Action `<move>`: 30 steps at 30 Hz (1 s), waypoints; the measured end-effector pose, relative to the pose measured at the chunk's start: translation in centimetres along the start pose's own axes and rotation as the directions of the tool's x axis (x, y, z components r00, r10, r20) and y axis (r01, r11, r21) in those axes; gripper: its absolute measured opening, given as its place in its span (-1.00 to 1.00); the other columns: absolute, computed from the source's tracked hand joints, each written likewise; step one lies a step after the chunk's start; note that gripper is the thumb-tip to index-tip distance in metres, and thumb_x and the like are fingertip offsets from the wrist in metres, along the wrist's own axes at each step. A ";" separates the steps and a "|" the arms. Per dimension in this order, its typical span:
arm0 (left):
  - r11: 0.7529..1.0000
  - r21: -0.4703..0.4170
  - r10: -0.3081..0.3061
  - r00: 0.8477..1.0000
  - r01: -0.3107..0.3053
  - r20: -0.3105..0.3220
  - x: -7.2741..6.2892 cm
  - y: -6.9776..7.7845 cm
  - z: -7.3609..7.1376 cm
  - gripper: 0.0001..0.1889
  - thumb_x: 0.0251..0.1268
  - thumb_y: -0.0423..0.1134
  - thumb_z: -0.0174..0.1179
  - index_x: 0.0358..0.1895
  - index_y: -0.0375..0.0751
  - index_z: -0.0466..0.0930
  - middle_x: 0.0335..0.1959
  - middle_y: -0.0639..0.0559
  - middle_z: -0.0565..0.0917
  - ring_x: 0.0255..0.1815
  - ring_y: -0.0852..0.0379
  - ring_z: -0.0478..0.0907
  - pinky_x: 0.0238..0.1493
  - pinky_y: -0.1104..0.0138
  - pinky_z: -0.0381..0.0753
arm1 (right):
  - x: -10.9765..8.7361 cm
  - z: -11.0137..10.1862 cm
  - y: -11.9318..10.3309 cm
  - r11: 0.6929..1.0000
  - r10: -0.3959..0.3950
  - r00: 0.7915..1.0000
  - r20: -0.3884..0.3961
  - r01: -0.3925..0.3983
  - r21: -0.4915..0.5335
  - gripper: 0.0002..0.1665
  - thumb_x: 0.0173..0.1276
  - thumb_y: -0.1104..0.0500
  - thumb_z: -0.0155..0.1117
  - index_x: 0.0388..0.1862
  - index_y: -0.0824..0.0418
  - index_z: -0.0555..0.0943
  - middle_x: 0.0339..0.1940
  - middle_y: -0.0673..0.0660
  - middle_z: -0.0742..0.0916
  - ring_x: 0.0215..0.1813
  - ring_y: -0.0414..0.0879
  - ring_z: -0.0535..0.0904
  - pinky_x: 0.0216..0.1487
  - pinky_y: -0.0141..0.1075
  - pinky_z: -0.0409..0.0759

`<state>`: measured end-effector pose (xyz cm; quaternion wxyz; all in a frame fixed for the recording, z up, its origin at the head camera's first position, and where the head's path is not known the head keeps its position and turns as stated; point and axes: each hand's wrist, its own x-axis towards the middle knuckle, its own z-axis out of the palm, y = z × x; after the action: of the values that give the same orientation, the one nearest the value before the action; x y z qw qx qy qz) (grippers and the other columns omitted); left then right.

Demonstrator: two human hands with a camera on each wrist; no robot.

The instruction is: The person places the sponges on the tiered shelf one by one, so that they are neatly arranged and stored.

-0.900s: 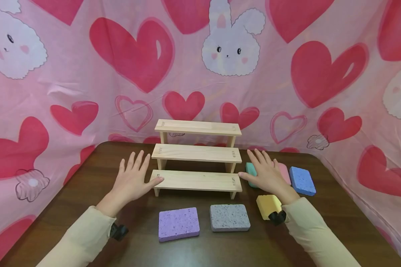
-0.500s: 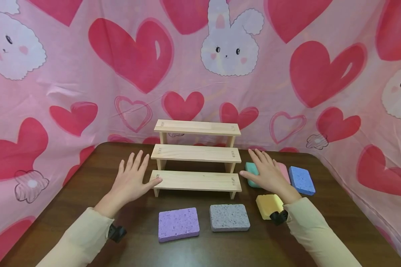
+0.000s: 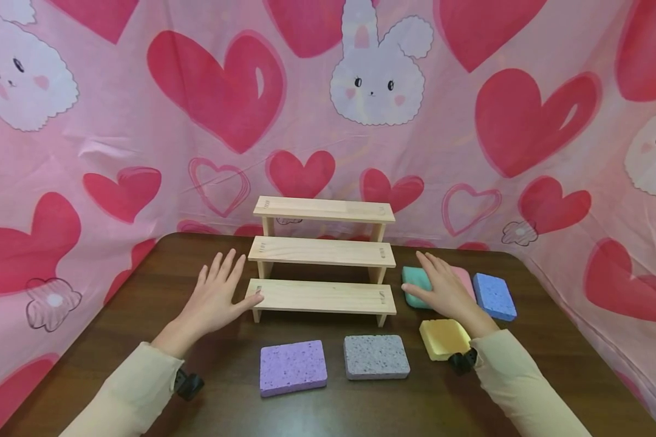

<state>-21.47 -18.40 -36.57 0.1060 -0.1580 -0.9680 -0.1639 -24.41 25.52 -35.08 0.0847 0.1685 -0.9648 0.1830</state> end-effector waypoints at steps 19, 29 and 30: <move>0.994 -0.094 0.058 0.998 -0.056 0.028 -0.3 -1.0 2.0 0.01 0.10 0.24 0.16 0.38 -0.47 -0.03 0.40 -0.38 -0.06 0.39 -0.31 -0.21 0.29 -0.16 -0.17 | -0.7 2.2 2.8 0.987 0.104 0.994 0.033 -0.107 0.121 0.02 0.19 -0.20 0.25 0.37 0.43 0.12 0.30 0.58 0.17 0.29 0.45 0.06 0.11 0.32 0.18; 0.992 -0.109 0.074 0.996 -0.069 0.040 -0.3 -1.1 2.8 -0.06 0.09 0.05 0.28 0.35 -0.52 0.03 0.38 -0.40 0.01 0.38 -0.33 -0.11 0.28 -0.17 -0.09 | -0.8 2.9 3.6 0.983 0.141 0.987 0.082 -0.149 0.107 -0.02 0.20 -0.14 0.28 0.34 0.48 0.16 0.28 0.60 0.19 0.24 0.47 0.14 0.09 0.30 0.22; 0.991 -0.109 0.077 0.996 -0.072 0.040 -0.3 -1.1 2.8 -0.07 0.10 0.04 0.27 0.35 -0.52 0.03 0.38 -0.40 0.03 0.37 -0.33 -0.10 0.28 -0.16 -0.08 | -0.8 3.0 3.6 0.982 0.148 0.985 0.086 -0.157 0.106 -0.03 0.20 -0.13 0.28 0.33 0.48 0.17 0.27 0.60 0.19 0.24 0.47 0.14 0.08 0.30 0.23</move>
<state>-22.03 -18.46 -39.53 0.0821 -0.2031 -0.9533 -0.2081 -25.26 27.78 -39.20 0.0233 0.1055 -0.9656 0.2364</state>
